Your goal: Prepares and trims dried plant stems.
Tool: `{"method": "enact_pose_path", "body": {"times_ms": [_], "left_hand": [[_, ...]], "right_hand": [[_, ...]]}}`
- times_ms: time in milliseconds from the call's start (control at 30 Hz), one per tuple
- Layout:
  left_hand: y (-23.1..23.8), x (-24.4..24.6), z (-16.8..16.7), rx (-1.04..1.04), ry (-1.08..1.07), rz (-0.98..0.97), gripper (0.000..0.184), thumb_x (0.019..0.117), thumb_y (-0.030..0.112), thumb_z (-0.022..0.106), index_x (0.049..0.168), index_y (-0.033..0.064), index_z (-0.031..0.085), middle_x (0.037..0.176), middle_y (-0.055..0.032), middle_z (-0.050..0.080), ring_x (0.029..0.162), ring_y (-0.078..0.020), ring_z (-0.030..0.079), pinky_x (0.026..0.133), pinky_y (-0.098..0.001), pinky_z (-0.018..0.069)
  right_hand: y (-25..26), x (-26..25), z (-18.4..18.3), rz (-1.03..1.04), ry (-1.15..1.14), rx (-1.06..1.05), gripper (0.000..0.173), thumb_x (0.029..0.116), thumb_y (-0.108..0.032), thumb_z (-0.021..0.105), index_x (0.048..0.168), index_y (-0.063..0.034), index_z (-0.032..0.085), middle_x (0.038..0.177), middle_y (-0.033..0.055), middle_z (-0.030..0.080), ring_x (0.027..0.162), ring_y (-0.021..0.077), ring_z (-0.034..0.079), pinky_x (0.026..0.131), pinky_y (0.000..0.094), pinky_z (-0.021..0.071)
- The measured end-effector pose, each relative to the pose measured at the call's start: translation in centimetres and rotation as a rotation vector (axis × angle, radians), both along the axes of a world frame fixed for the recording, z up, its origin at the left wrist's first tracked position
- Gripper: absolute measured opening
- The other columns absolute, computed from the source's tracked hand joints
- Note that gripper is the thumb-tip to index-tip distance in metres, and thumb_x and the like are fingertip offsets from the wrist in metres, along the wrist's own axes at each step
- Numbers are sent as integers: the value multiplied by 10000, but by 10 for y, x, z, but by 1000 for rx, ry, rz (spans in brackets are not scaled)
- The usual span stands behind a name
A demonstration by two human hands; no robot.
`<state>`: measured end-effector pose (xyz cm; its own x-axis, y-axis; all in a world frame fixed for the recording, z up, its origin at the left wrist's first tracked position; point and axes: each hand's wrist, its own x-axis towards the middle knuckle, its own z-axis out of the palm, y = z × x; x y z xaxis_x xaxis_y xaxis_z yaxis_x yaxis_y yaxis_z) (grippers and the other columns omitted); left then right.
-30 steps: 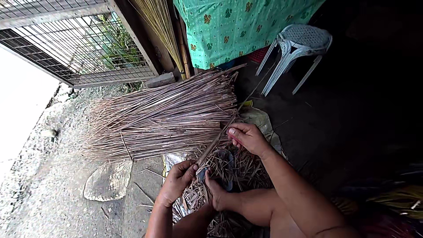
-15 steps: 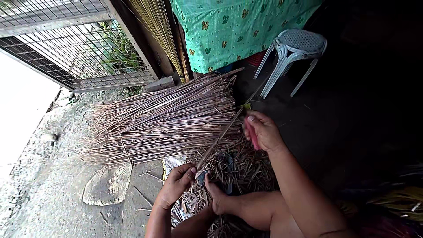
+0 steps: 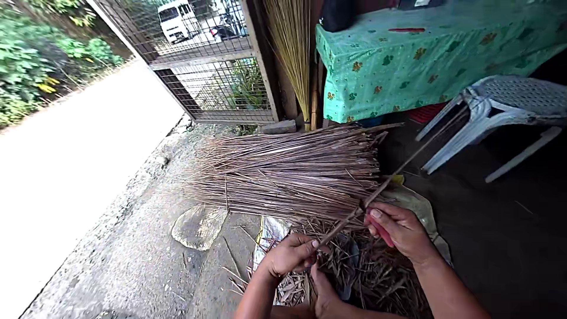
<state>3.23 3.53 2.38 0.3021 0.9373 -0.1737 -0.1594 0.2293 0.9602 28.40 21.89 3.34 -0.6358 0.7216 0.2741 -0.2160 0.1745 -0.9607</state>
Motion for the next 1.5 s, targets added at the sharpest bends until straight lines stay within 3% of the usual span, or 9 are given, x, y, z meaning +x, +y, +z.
{"method": "enact_pose_path", "body": {"times_ms": [533,733,867,1067,1367,1433,1500], "left_hand": [[3,0,-5,9,-85,-87,441,1109,329,383,1181,29,698,586,42,520,425,2,390,396,-159,305],[0,-9,-10,-39,-32,-114,440,1096,328,381,1156,41,709,583,43,530,428,-3,406,400,-163,319],[2,-8,-15,-2,46,-77,491,1106,391,362,1190,50,705,682,3,642,470,-16,489,441,-183,413],[1,-5,-15,16,100,-56,410,1098,324,406,1165,51,705,598,53,494,458,-7,376,428,-177,293],[-9,-25,-15,-27,154,-113,394,1081,315,435,1091,42,720,563,65,468,438,-2,362,418,-180,281],[-13,-31,-14,-41,177,-123,402,1075,321,441,1098,34,722,552,60,456,429,-10,365,415,-189,293],[-16,-37,-14,-58,194,-120,402,1064,323,448,1079,31,724,533,63,443,411,-16,354,406,-198,283]], "right_hand": [[17,19,5,-161,26,204,253,1048,-328,583,1088,-133,738,777,-50,701,605,54,645,567,210,575],[31,34,8,-294,147,62,239,1076,-222,495,1197,-158,691,820,-66,696,619,69,647,564,222,578],[28,30,5,-231,134,-38,261,1075,-223,487,1248,-171,676,811,-40,691,599,84,640,542,229,575],[26,23,1,-189,87,-76,240,1071,-222,498,1211,-174,687,815,-42,705,601,79,650,536,223,576],[52,62,5,-369,134,-120,268,1091,-212,386,1270,-179,582,813,-115,681,596,37,631,526,191,552],[61,73,8,-263,163,-111,301,1097,-188,297,1280,-119,526,827,-93,679,618,42,638,548,197,551],[41,61,60,60,113,-117,324,1067,-52,186,1255,-19,447,915,-60,668,772,41,677,749,207,582]]}}
